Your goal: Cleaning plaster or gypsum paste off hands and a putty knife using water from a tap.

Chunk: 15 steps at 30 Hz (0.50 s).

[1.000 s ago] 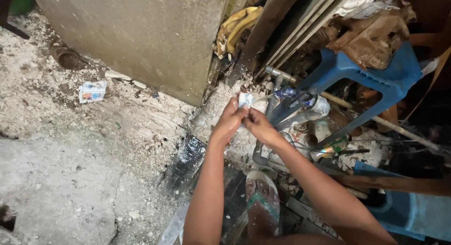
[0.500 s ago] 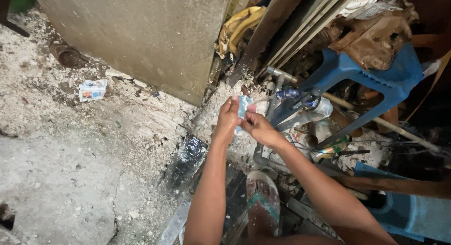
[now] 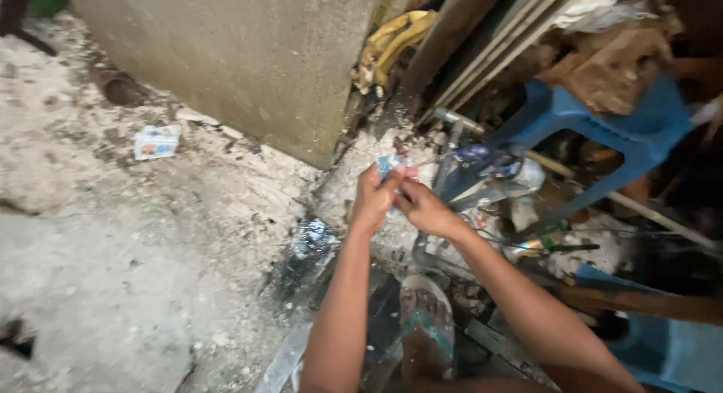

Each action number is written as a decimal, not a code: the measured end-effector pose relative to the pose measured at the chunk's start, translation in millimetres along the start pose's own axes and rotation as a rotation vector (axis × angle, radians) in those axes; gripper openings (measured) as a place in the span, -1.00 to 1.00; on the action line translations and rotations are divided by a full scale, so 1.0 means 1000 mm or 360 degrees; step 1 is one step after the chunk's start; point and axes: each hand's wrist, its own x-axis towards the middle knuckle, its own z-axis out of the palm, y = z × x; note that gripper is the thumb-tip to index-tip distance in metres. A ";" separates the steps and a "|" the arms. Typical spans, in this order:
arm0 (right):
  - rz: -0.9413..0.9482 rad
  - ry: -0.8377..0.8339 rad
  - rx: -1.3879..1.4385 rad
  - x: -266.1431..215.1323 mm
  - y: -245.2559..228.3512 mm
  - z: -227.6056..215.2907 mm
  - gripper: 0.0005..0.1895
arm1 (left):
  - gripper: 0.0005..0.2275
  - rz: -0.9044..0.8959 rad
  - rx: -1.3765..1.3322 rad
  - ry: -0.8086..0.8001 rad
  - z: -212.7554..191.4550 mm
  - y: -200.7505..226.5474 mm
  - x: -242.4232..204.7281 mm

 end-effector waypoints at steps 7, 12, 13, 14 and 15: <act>0.0046 0.0007 -0.0114 -0.002 0.001 0.006 -0.84 | -0.86 -0.0194 0.0025 0.0157 -0.002 -0.003 0.003; 0.0055 -0.0055 -0.0133 0.000 0.002 0.004 -0.76 | -0.55 -0.0550 0.0074 0.0371 0.001 -0.001 0.011; 0.0087 -0.0053 -0.0110 -0.001 -0.001 0.002 -0.76 | -0.50 -0.0562 0.0008 0.0357 0.003 0.011 0.008; 0.0120 -0.0050 -0.0091 -0.002 -0.004 0.000 -0.75 | -0.46 -0.0573 -0.0061 0.0341 0.005 0.023 0.005; 0.0120 -0.0045 -0.0094 -0.004 -0.011 -0.002 -0.75 | -0.46 -0.0572 -0.0063 0.0337 0.004 0.015 0.006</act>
